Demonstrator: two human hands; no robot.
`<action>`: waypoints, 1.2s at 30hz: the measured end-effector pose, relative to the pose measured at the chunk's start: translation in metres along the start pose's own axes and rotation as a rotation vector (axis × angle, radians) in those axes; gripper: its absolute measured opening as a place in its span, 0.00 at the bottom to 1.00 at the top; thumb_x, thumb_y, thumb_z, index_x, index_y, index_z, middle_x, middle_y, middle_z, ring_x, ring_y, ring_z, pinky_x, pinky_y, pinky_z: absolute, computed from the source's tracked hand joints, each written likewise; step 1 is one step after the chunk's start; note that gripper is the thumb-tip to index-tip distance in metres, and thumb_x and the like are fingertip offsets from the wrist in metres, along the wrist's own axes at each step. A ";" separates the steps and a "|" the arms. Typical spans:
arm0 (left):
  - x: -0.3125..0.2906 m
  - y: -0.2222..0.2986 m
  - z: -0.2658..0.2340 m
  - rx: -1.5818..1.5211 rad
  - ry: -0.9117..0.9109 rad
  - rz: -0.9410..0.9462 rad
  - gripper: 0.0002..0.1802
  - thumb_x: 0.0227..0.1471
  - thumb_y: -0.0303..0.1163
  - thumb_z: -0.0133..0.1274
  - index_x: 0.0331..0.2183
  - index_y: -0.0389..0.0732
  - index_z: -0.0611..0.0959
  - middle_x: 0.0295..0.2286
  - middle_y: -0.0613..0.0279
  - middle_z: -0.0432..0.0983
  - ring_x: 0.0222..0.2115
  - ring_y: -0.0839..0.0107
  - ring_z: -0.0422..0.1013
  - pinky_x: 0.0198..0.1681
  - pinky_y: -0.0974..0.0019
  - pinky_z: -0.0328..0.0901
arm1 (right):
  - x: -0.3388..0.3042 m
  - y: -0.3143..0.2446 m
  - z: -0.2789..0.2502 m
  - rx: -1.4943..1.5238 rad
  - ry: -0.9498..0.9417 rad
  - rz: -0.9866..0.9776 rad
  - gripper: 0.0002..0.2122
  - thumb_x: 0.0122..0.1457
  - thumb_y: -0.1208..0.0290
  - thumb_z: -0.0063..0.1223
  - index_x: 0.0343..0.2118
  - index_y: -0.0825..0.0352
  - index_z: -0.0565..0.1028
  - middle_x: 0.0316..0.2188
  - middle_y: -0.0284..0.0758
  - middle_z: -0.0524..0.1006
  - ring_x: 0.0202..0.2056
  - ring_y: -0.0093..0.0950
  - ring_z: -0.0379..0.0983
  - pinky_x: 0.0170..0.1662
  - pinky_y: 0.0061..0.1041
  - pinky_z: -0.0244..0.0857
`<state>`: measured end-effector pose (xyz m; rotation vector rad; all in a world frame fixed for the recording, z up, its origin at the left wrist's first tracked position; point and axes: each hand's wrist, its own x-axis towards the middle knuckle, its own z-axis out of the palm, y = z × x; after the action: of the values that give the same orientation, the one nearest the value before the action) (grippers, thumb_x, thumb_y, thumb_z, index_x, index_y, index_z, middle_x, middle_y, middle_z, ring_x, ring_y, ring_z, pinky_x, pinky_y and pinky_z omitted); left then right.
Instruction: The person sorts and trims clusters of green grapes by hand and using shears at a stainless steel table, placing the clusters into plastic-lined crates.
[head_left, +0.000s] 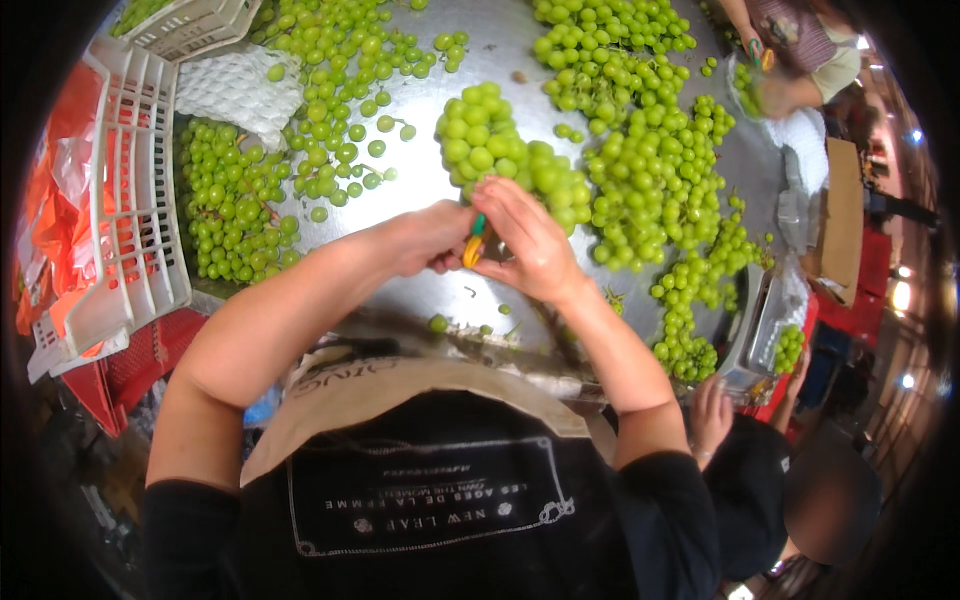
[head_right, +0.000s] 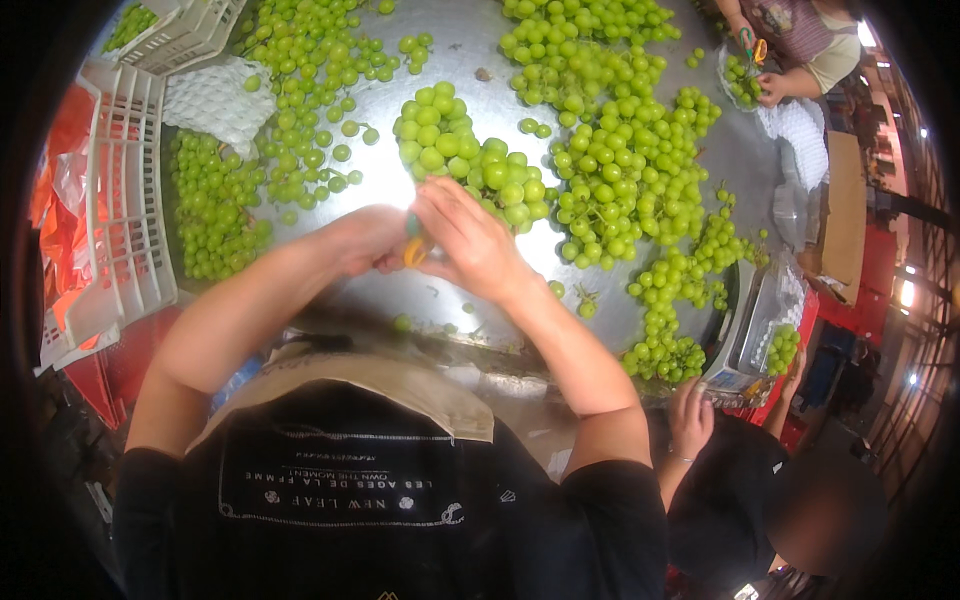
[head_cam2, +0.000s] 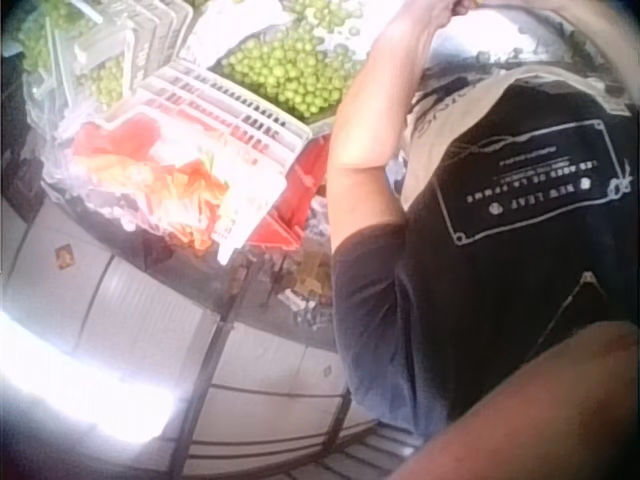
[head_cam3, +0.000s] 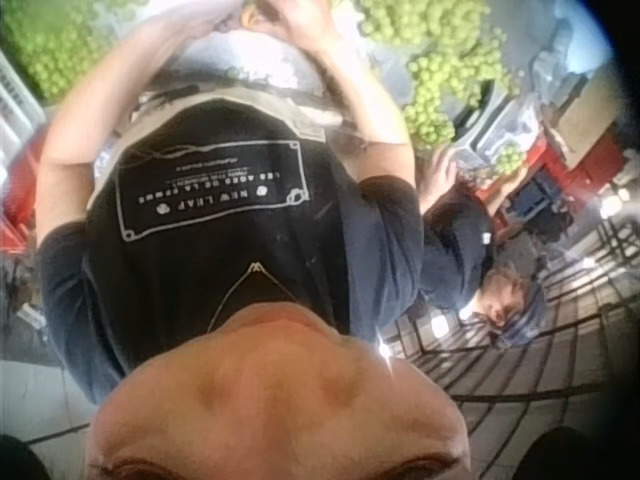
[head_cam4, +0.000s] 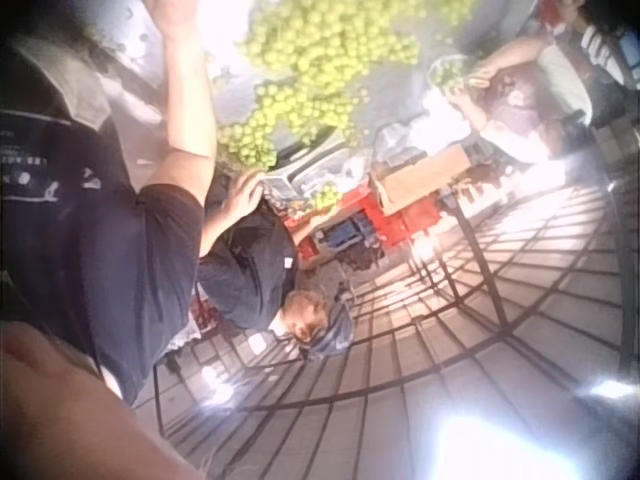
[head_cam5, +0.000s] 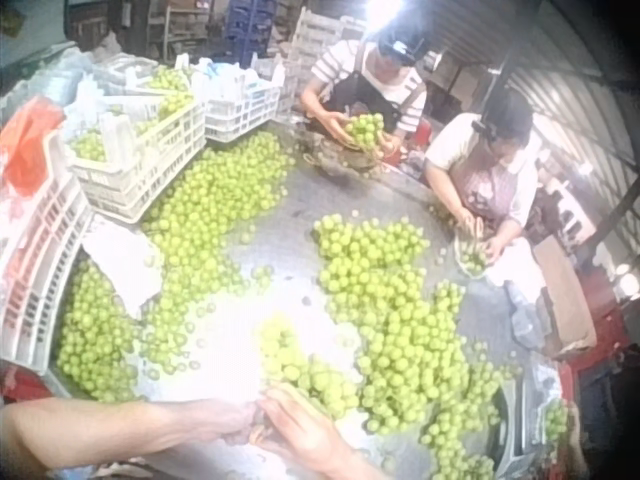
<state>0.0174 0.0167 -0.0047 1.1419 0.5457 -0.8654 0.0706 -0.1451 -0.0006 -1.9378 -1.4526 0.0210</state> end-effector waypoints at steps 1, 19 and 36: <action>-0.002 0.002 0.000 0.004 0.000 -0.009 0.08 0.49 0.30 0.38 0.22 0.42 0.70 0.13 0.66 0.61 0.10 0.79 0.53 0.12 0.73 0.45 | 0.000 0.001 0.000 0.005 -0.007 -0.002 0.30 0.31 0.72 0.66 0.43 0.71 0.69 0.44 0.42 0.68 0.49 0.43 0.65 0.47 0.34 0.66; 0.003 -0.005 0.001 0.051 -0.040 0.055 0.13 0.50 0.34 0.43 0.18 0.40 0.71 0.11 0.65 0.62 0.10 0.76 0.57 0.12 0.72 0.51 | -0.007 0.009 0.000 0.026 -0.073 -0.047 0.31 0.33 0.70 0.68 0.45 0.73 0.69 0.45 0.45 0.70 0.49 0.42 0.66 0.52 0.36 0.62; -0.031 -0.056 -0.046 1.455 0.189 0.220 0.17 0.43 0.43 0.52 0.32 0.40 0.80 0.22 0.52 0.76 0.24 0.59 0.74 0.31 0.59 0.68 | -0.047 0.049 -0.051 0.023 0.123 0.835 0.35 0.43 0.60 0.63 0.54 0.68 0.61 0.53 0.46 0.63 0.55 0.39 0.60 0.55 0.33 0.55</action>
<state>-0.0439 0.0603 -0.0282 2.5530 -0.1862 -0.9349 0.1152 -0.2170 -0.0066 -2.3389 -0.4831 0.2876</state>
